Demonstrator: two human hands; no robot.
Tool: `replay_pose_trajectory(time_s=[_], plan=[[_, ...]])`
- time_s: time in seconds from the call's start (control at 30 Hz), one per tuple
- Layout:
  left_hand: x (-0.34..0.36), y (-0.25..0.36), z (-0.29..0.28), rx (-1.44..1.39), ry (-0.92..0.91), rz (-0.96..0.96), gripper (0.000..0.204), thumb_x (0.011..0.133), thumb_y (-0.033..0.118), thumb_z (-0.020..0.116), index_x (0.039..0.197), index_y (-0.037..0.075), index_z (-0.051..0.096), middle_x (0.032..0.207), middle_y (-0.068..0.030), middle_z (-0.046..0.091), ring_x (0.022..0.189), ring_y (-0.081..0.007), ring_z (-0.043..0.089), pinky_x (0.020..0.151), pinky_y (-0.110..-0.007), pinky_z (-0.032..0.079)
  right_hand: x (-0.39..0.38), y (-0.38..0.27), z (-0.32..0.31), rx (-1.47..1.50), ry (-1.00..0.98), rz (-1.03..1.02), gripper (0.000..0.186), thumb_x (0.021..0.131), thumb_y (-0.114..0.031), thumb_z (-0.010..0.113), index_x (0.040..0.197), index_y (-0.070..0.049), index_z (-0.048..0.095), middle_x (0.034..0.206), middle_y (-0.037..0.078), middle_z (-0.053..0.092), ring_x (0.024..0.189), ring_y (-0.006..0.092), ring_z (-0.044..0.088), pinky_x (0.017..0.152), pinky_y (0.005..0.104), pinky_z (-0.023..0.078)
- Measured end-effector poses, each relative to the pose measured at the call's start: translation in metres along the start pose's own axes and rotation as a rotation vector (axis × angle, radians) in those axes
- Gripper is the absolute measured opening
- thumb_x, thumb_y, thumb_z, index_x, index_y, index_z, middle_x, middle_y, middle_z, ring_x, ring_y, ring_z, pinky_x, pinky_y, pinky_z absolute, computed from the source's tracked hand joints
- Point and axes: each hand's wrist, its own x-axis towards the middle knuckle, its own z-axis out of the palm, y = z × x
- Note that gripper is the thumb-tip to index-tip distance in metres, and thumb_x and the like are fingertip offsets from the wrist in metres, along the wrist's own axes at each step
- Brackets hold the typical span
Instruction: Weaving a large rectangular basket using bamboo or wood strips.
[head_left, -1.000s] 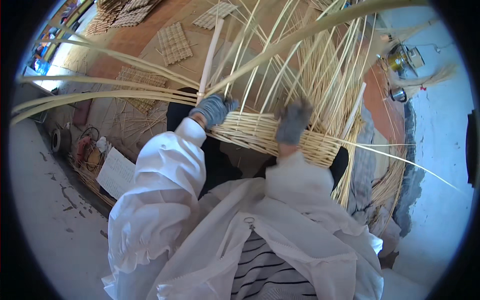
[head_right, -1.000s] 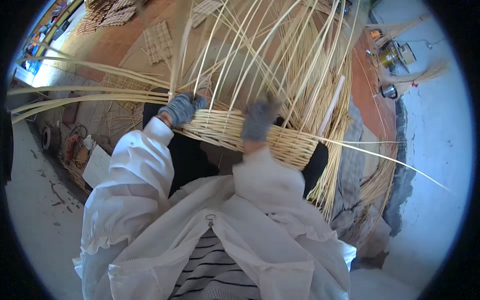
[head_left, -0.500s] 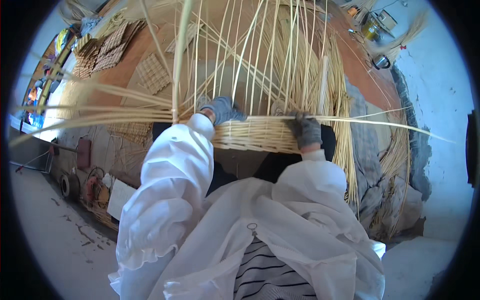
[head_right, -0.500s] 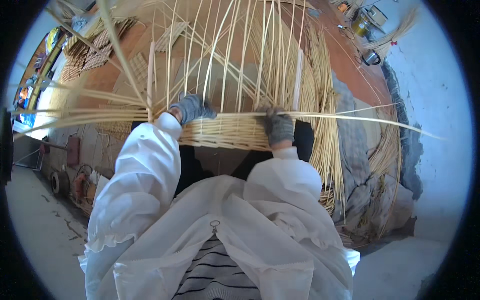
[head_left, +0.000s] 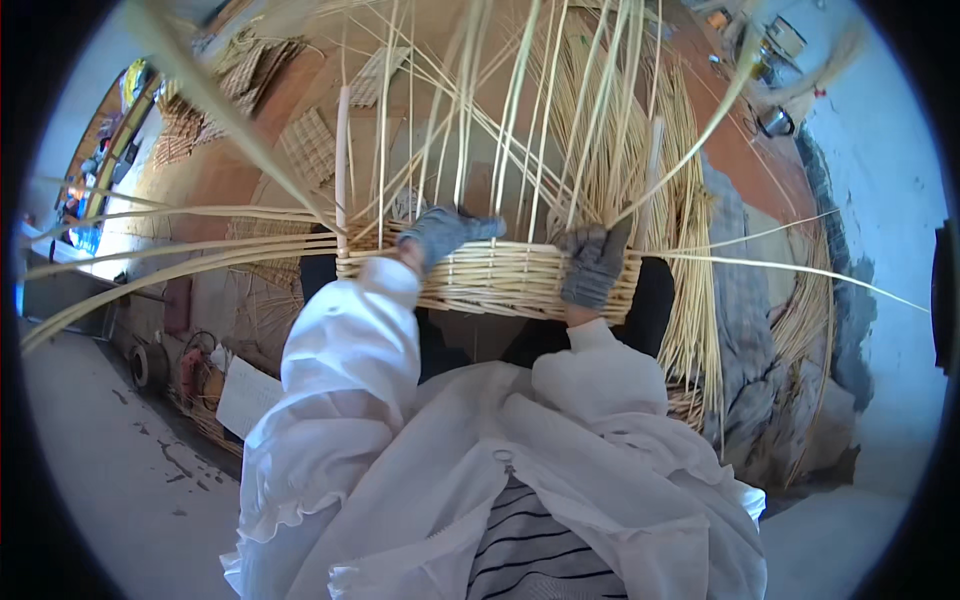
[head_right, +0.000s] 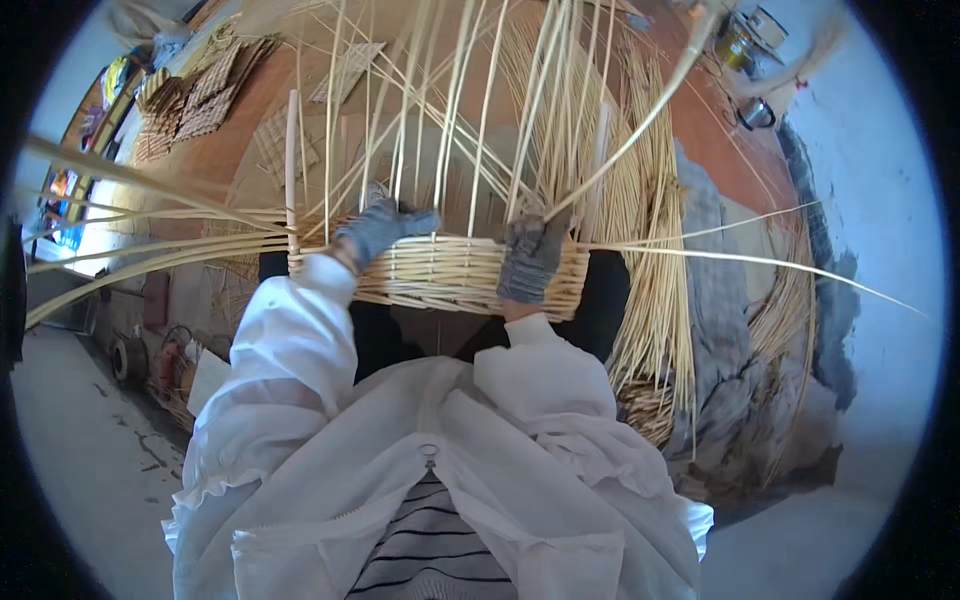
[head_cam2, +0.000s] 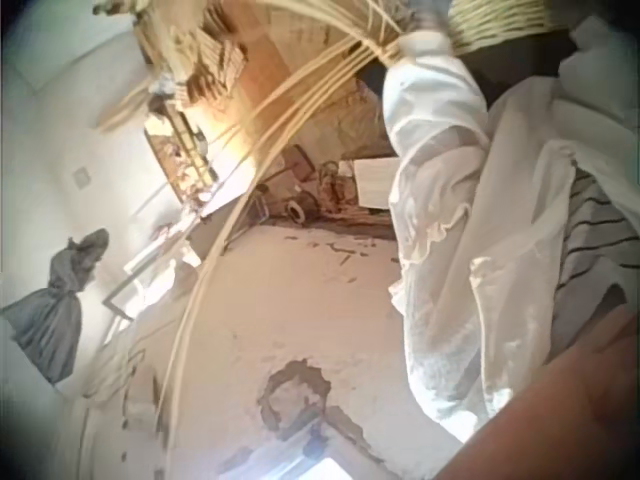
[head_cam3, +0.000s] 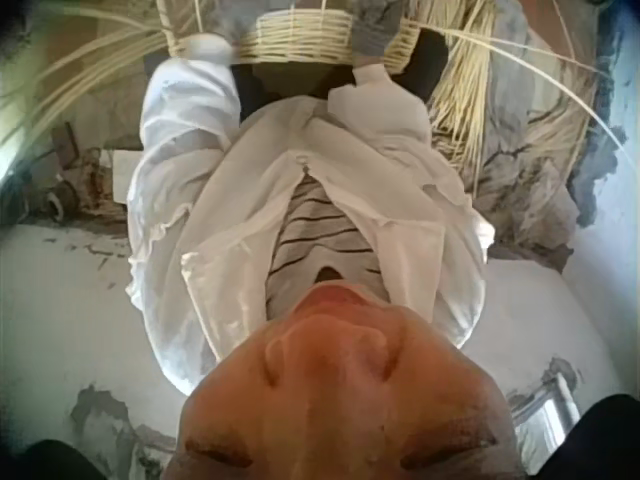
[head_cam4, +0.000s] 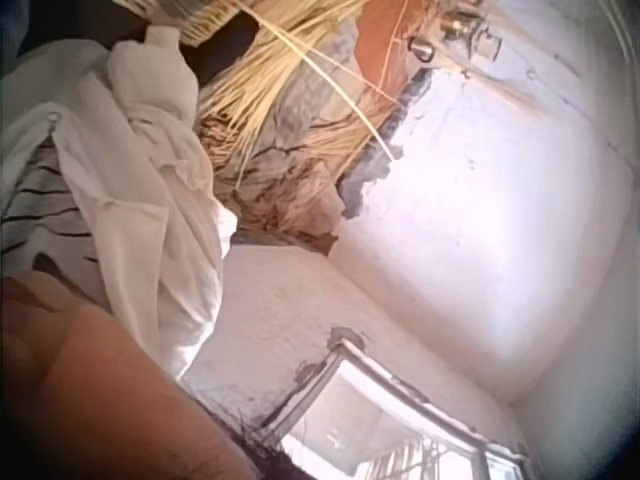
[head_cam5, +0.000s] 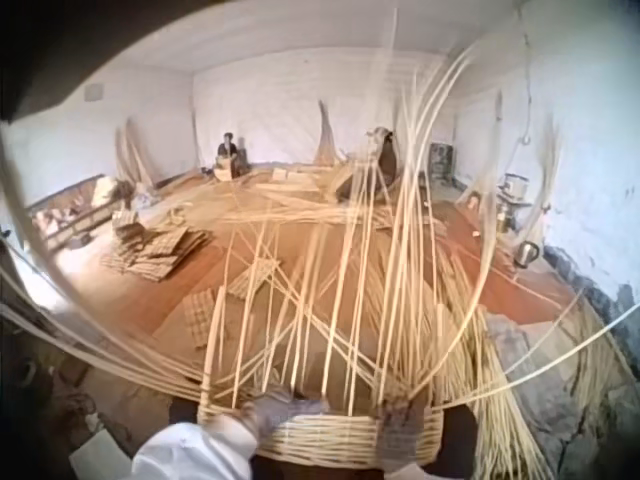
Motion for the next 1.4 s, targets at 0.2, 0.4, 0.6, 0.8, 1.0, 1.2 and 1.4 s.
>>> replay_pose_trajectory(time_s=[0.2, 0.4, 0.6, 0.8, 1.0, 1.2, 1.4], plan=[[-0.022, 0.098, 0.071, 1.008, 0.642, -0.382, 0.063, 0.069, 0.052, 0.057, 0.098, -0.004, 0.057, 0.099, -0.0228, 0.057, 0.096, -0.0333, 0.053, 0.085, -0.036, 0.041, 0.027, -0.005, 0.09, -0.565, 0.69, 0.028, 0.022, 0.085, -0.012, 0.047, 0.106, -0.007, 0.045, 0.068, 0.002, 0.046, 0.06, 0.0107, 0.048, 0.055, 0.0208, 0.043], [0.003, 0.068, 0.088, 0.665, -0.068, 0.048, 0.042, 0.072, 0.035, 0.066, 0.092, -0.001, 0.058, 0.089, -0.0146, 0.061, 0.085, -0.0237, 0.058, 0.08, -0.03, 0.043, -0.011, -0.098, 0.084, -1.013, 0.939, 0.15, 0.014, 0.076, -0.001, 0.056, 0.087, -0.004, 0.047, 0.078, 0.011, 0.055, 0.072, 0.0207, 0.058, 0.064, 0.0299, 0.051], [0.002, 0.034, 0.104, 0.919, 0.313, 0.183, 0.039, 0.07, 0.044, 0.062, 0.083, 0.008, 0.064, 0.075, -0.0137, 0.062, 0.073, -0.0292, 0.059, 0.069, -0.034, 0.045, 0.131, -0.011, 0.043, -2.292, 0.063, 0.634, 0.044, 0.068, 0.0, 0.051, 0.112, -0.006, 0.049, 0.12, 0.023, 0.039, 0.11, 0.0328, 0.041, 0.086, 0.032, 0.041], [-0.003, 0.056, 0.117, 0.916, 0.483, 0.033, 0.039, 0.075, 0.045, 0.052, 0.08, 0.008, 0.064, 0.075, -0.015, 0.062, 0.072, -0.031, 0.059, 0.068, -0.039, 0.046, 0.163, -0.057, 0.0, -1.935, 0.132, 0.642, 0.059, 0.067, -0.006, 0.062, 0.122, -0.011, 0.04, 0.123, 0.024, 0.036, 0.109, 0.0363, 0.043, 0.093, 0.0345, 0.037], [0.0, 0.061, 0.124, 0.994, 0.555, -0.09, 0.035, 0.077, 0.04, 0.048, 0.077, 0.008, 0.063, 0.073, -0.0193, 0.06, 0.077, -0.0322, 0.059, 0.07, -0.039, 0.045, 0.185, -0.023, 0.001, -2.229, 0.39, 0.861, 0.061, 0.07, -0.008, 0.059, 0.125, -0.012, 0.034, 0.11, 0.021, 0.047, 0.102, 0.0336, 0.048, 0.089, 0.0373, 0.041], [0.013, 0.046, 0.102, 0.527, 0.176, 0.019, 0.054, 0.068, 0.056, 0.054, 0.087, 0.006, 0.064, 0.088, -0.0176, 0.06, 0.086, -0.0337, 0.057, 0.076, -0.035, 0.044, 0.014, -0.083, 0.044, -0.339, 0.683, -0.054, 0.031, 0.085, -0.019, 0.046, 0.114, -0.012, 0.043, 0.069, 0.004, 0.048, 0.057, 0.0175, 0.049, 0.048, 0.034, 0.044], [0.001, 0.082, 0.115, 0.869, 0.484, -0.293, 0.065, 0.062, 0.065, 0.054, 0.091, 0.007, 0.063, 0.092, -0.0136, 0.062, 0.092, -0.0311, 0.057, 0.081, -0.036, 0.042, 0.07, -0.036, 0.13, -1.903, 0.337, 0.034, 0.02, 0.086, -0.026, 0.042, 0.08, -0.008, 0.049, 0.058, 0.003, 0.042, 0.055, 0.0213, 0.045, 0.056, 0.0321, 0.041]])
